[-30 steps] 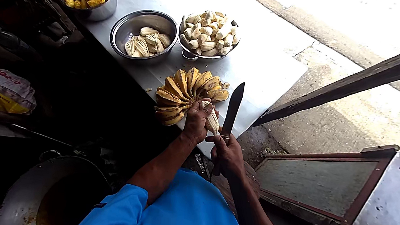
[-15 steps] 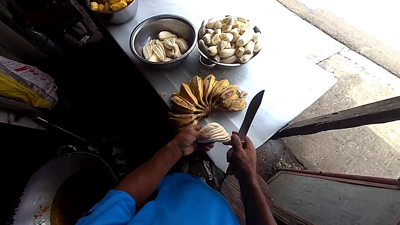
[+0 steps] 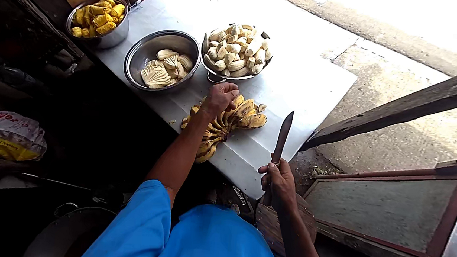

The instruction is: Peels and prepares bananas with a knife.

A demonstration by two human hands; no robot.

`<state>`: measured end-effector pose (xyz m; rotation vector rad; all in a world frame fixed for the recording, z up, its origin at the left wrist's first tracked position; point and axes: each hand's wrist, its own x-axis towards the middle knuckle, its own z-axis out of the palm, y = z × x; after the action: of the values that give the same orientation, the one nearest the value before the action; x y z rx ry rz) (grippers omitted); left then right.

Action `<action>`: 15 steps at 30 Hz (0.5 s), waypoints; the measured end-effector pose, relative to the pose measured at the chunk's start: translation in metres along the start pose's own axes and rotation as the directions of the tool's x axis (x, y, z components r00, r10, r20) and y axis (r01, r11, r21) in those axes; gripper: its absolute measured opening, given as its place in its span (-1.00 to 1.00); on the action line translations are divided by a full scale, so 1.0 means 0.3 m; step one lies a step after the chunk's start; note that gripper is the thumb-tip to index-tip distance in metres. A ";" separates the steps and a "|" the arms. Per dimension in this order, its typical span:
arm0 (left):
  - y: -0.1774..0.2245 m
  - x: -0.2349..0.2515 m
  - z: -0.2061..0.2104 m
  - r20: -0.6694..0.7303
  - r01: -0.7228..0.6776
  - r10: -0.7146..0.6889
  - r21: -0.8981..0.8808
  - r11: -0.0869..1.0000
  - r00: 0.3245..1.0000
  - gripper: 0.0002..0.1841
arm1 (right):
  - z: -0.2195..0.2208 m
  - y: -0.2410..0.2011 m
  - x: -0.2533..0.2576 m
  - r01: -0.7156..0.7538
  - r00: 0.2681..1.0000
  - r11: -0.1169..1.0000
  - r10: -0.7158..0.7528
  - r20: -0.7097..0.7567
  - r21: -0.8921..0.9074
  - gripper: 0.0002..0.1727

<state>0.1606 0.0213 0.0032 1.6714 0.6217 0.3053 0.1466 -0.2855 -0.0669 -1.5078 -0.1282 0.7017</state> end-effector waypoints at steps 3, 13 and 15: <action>-0.033 0.148 0.125 0.277 -0.055 -0.106 0.515 0.855 0.955 -0.49 | 0.009 -0.002 0.009 0.026 0.998 1.000 -0.025 0.049 -0.013 -0.46; -0.048 0.348 0.253 0.303 -0.234 -0.391 0.948 0.215 0.869 -0.36 | 0.031 0.042 -0.032 0.024 0.986 1.000 -0.026 0.166 0.015 -0.38; -0.031 0.315 0.249 0.303 -0.175 -0.385 0.927 0.331 0.872 -0.39 | 0.028 0.058 -0.038 0.056 0.988 0.998 -0.056 0.143 0.007 -0.41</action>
<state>0.2753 0.0130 -0.0342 2.7014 0.5338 -0.7829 0.1273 -0.2855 -0.0783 -1.4446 -0.2777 0.7647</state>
